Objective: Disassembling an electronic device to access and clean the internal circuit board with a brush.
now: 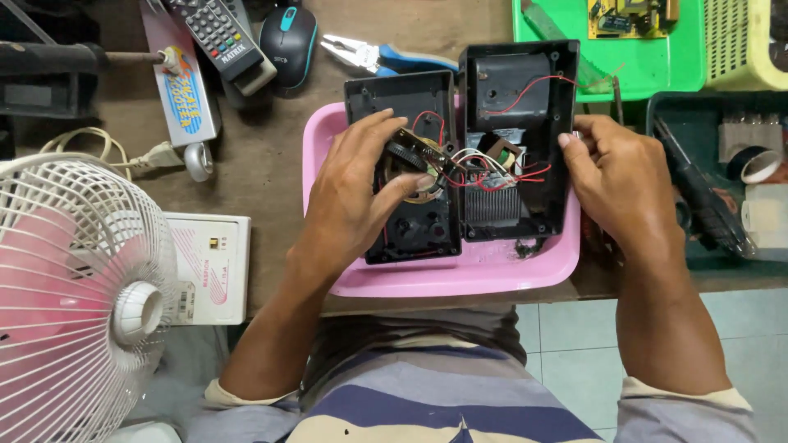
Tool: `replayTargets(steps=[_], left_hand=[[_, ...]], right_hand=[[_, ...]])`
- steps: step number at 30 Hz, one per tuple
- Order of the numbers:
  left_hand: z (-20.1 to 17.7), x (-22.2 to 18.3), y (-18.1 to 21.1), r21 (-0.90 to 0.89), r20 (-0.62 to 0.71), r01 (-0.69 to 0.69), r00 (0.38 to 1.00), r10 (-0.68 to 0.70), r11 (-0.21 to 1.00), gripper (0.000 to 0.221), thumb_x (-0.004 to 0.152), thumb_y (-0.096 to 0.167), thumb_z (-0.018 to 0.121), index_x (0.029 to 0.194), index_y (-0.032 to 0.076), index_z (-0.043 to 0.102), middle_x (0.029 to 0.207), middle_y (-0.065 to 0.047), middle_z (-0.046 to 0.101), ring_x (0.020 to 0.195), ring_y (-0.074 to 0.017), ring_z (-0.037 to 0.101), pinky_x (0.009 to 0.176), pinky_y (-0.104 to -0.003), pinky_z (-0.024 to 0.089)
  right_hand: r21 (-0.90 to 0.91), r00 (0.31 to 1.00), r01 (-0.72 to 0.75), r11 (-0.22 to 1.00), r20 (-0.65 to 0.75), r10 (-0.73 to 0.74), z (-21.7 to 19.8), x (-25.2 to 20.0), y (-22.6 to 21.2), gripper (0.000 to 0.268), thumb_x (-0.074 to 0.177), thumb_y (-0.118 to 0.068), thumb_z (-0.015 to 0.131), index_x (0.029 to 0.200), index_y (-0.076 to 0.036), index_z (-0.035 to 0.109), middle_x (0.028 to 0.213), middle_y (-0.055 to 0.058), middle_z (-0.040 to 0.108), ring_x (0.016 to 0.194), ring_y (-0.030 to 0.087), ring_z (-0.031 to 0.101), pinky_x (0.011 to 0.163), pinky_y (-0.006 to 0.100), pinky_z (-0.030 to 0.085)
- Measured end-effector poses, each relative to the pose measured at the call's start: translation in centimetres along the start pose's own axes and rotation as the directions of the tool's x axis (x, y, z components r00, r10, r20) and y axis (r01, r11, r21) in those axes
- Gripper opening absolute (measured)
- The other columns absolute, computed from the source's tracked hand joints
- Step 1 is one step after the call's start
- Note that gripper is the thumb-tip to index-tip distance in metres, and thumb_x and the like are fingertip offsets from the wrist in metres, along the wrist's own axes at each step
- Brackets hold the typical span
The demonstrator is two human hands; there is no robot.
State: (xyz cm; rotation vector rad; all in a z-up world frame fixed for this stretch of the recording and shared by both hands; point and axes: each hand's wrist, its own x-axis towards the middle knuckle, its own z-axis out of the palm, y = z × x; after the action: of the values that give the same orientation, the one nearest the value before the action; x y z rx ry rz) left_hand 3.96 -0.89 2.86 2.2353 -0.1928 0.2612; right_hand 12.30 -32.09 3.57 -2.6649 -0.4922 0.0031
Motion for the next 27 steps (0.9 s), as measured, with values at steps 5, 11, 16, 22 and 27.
replayTargets(steps=[5, 11, 16, 22, 27], left_hand=[[0.0, -0.1, 0.0, -0.065, -0.058, 0.018, 0.998, -0.022, 0.998, 0.054, 0.098, 0.029, 0.072, 0.14, 0.002, 0.054, 0.141, -0.016, 0.06, 0.134, -0.0325, 0.055, 0.114, -0.044, 0.042], [-0.7, -0.1, 0.0, -0.112, -0.147, 0.088, 0.984, -0.104, 0.99, 0.051, 0.096, 0.027, 0.075, 0.137, 0.003, 0.056, 0.136, -0.011, 0.065, 0.13, -0.0271, 0.059, 0.112, -0.039, 0.044], [-1.2, 0.1, 0.6, -0.147, -0.204, 0.139, 0.965, -0.167, 0.979, 0.048, 0.097, 0.025, 0.076, 0.137, 0.007, 0.056, 0.127, -0.01, 0.065, 0.12, -0.024, 0.063, 0.107, -0.036, 0.046], [-0.6, -0.1, 0.2, -0.129, -0.212, 0.129, 0.965, -0.154, 0.983, 0.05, 0.098, 0.025, 0.077, 0.139, 0.007, 0.055, 0.137, -0.015, 0.062, 0.133, -0.029, 0.058, 0.115, -0.04, 0.043], [-0.6, 0.0, 0.5, -0.135, -0.192, 0.144, 0.967, -0.168, 0.98, 0.05, 0.097, 0.025, 0.077, 0.139, 0.008, 0.055, 0.14, -0.016, 0.061, 0.135, -0.0293, 0.058, 0.116, -0.04, 0.044]], right_hand=[[0.014, 0.998, 0.012, 1.0, -0.063, -0.011, 0.3, 0.1, -0.9, 0.029, 0.106, -0.018, 0.061, 0.124, 0.0, 0.074, 0.09, 0.012, 0.074, 0.078, 0.032, 0.068, 0.073, 0.044, 0.048], [-0.03, 0.991, 0.07, 0.997, -0.116, -0.073, -0.3, 1.4, -2.5, 0.028, 0.106, -0.019, 0.061, 0.12, 0.001, 0.074, 0.088, 0.013, 0.075, 0.078, 0.034, 0.07, 0.07, 0.045, 0.05], [-0.137, 0.966, 0.174, 0.975, -0.169, -0.196, 0.9, 3.6, -2.0, 0.024, 0.106, -0.019, 0.063, 0.12, -0.001, 0.073, 0.085, 0.013, 0.072, 0.073, 0.042, 0.065, 0.064, 0.052, 0.046], [-0.081, 0.954, 0.22, 0.972, -0.192, -0.232, 2.2, 5.2, -0.6, 0.019, 0.106, -0.015, 0.064, 0.118, -0.003, 0.073, 0.081, 0.007, 0.072, 0.071, 0.034, 0.067, 0.072, 0.048, 0.049], [-0.04, 0.967, 0.209, 0.977, -0.139, -0.213, 2.1, 5.3, -0.4, 0.016, 0.106, -0.012, 0.06, 0.113, -0.001, 0.07, 0.077, 0.006, 0.069, 0.068, 0.034, 0.064, 0.07, 0.047, 0.047]])
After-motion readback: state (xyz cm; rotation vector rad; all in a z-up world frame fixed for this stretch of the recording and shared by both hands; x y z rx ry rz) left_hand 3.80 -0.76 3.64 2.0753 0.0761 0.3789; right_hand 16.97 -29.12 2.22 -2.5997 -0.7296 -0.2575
